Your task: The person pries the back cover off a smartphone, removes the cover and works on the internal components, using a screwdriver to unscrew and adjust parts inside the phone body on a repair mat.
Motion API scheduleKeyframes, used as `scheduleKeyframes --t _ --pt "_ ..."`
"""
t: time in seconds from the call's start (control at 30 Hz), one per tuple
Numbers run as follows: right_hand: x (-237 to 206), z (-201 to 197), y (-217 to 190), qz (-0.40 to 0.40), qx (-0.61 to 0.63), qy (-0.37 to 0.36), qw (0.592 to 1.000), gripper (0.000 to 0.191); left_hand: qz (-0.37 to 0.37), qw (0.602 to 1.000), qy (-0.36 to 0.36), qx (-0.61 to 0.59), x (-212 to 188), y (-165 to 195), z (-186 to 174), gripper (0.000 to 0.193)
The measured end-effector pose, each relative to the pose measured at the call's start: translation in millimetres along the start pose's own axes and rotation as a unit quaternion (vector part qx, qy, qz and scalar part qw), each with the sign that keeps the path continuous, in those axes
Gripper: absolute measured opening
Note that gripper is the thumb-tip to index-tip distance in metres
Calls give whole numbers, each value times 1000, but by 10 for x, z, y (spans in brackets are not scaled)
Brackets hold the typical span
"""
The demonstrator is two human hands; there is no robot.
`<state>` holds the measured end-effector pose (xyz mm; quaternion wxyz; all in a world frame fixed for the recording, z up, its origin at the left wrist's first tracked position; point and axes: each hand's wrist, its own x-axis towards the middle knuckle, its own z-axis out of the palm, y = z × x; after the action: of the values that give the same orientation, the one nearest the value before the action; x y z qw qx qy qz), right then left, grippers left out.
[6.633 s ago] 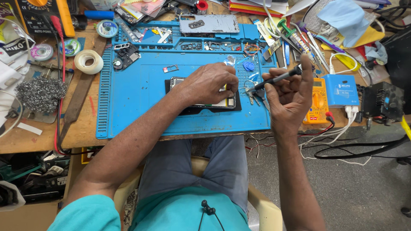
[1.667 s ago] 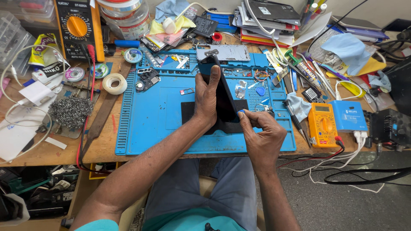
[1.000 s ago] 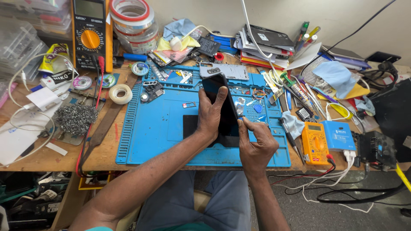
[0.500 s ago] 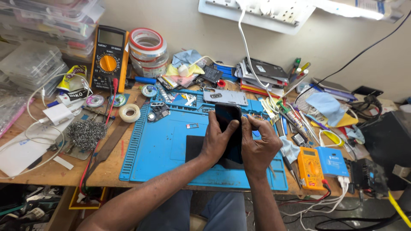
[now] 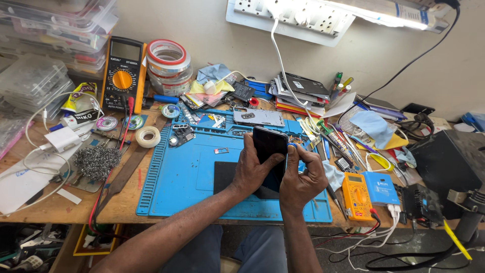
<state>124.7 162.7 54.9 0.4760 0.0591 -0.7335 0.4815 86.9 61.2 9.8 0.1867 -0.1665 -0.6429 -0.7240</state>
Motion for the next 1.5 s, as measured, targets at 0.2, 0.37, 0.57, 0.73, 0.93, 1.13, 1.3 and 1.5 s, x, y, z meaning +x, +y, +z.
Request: scheduleKeyframes --t 0.2,0.37,0.57,0.73,0.93,1.13,1.3,1.5 --pt "-33 -97 35 81 66 -48 993 14 -34 964 -40 -261 190 -97 -79 40" --pt "-12 -181 -23 95 118 -45 987 11 -39 936 -99 -335 157 -205 -87 25" --pt "95 -176 -134 31 113 -55 992 9 -19 959 -126 -251 -4 -139 73 28" --pt "168 -397 -116 90 180 -18 979 16 -56 927 -80 -363 117 -129 -50 23" --pt "-1 -384 -10 159 124 -71 977 17 -76 908 -41 -410 118 -92 -4 25" --pt "-6 -327 -26 112 73 -88 987 16 -91 908 -33 -408 141 -92 -1 27" --pt "25 -306 -61 89 50 -97 990 16 -93 911 -36 -401 144 -115 -1 29" --pt "45 -280 -92 40 9 -99 994 14 -96 911 -33 -399 155 -121 -3 29"
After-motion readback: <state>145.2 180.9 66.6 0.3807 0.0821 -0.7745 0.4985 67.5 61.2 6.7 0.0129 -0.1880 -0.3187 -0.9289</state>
